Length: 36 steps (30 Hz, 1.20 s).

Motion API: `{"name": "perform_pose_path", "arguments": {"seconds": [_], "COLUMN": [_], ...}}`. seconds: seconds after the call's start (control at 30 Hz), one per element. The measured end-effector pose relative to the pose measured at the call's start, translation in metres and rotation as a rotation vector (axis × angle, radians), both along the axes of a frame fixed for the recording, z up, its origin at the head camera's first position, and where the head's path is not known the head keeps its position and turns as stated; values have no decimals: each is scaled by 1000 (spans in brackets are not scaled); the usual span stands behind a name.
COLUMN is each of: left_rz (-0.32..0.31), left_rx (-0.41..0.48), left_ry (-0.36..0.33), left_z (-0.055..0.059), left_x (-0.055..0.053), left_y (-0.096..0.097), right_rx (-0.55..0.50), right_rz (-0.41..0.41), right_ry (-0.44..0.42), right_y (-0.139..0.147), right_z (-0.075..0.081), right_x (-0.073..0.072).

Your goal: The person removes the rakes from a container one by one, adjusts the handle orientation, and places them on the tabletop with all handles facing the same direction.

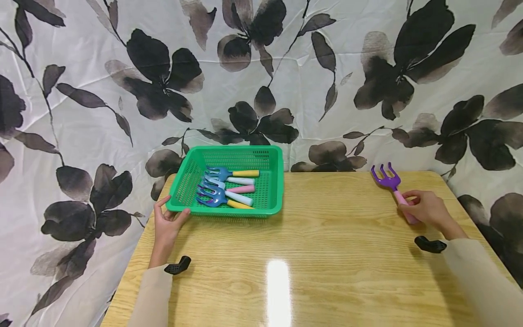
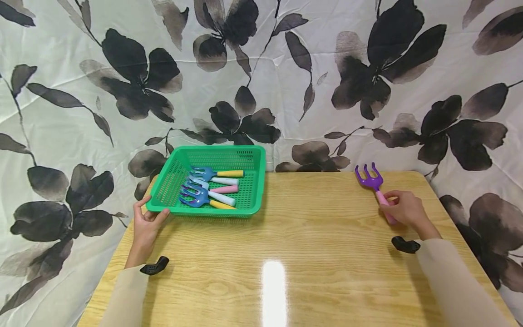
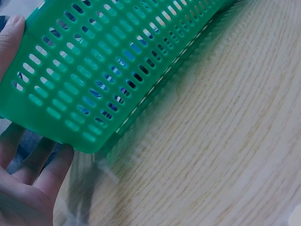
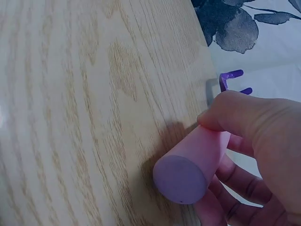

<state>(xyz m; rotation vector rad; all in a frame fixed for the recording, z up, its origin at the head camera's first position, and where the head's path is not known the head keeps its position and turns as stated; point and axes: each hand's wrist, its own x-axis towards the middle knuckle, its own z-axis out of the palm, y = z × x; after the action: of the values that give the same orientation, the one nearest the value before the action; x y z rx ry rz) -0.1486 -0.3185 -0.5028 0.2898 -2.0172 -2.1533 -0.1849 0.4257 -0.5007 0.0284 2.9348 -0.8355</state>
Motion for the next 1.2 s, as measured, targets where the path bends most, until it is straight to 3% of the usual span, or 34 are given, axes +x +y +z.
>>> {"name": "perform_pose_path", "arguments": {"seconds": [0.33,0.6,0.73,1.0,1.2], "left_rz": [14,0,3,-10,3], "left_rx": [-3,-10,3,-1,-2], "left_ry": [32,62,36,22,22], "left_z": [-10,-10,-7,11,-4], "left_x": [-3,-2,-1,6,-1], "left_y": [-2,-3,-2,7,1], "right_rx": [-2,-23,-23,-17,-21], "right_rz": [5,10,12,5,25], "right_ry": [-8,-5,-3,-19,-71], "right_y": [1,0,0,0,2], "right_z": [-3,-5,-5,-3,-3], "right_x": [-1,-4,-3,-2,-5]}}
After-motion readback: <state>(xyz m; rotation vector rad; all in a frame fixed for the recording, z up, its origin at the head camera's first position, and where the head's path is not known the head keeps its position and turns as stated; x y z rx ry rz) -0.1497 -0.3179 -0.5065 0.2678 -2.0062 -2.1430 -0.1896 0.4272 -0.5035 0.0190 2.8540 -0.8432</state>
